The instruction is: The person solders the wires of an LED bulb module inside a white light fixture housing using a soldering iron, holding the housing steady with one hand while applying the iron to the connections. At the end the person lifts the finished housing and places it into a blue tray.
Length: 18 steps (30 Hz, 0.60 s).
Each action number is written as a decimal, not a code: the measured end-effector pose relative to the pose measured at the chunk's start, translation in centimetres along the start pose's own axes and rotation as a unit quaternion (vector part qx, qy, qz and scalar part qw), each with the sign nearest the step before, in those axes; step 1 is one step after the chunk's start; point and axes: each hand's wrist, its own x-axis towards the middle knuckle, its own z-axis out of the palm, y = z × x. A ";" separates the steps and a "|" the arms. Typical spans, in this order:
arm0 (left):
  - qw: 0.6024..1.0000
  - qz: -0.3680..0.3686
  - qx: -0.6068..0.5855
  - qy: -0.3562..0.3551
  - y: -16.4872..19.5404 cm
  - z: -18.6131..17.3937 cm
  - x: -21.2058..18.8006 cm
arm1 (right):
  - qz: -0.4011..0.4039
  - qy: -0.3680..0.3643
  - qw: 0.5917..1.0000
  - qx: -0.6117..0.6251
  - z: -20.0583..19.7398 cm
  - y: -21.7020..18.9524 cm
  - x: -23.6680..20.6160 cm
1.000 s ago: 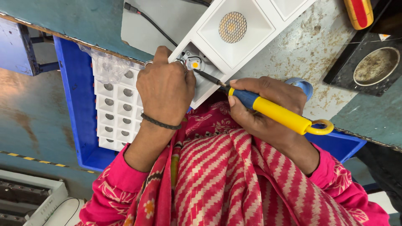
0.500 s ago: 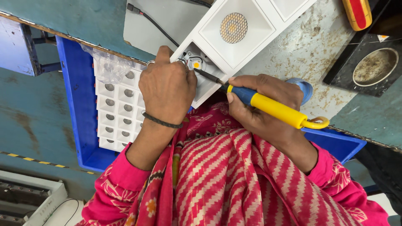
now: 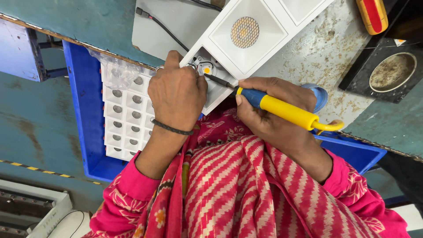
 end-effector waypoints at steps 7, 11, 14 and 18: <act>1.000 -0.001 -0.007 0.006 0.1 0.0 0.0 | -0.031 -0.011 0.999 -0.006 -0.2 -0.3 0.2; 1.000 -0.005 -0.017 -0.004 0.1 -0.1 0.0 | -0.030 -0.019 0.999 -0.012 -0.1 -0.4 0.4; 1.000 -0.003 -0.019 -0.002 -0.1 -0.2 -0.1 | -0.038 -0.016 0.999 -0.017 -0.1 -0.7 0.3; 1.000 -0.008 -0.028 -0.004 -0.3 -0.2 -0.3 | -0.030 -0.010 0.999 -0.006 -0.7 -1.0 0.0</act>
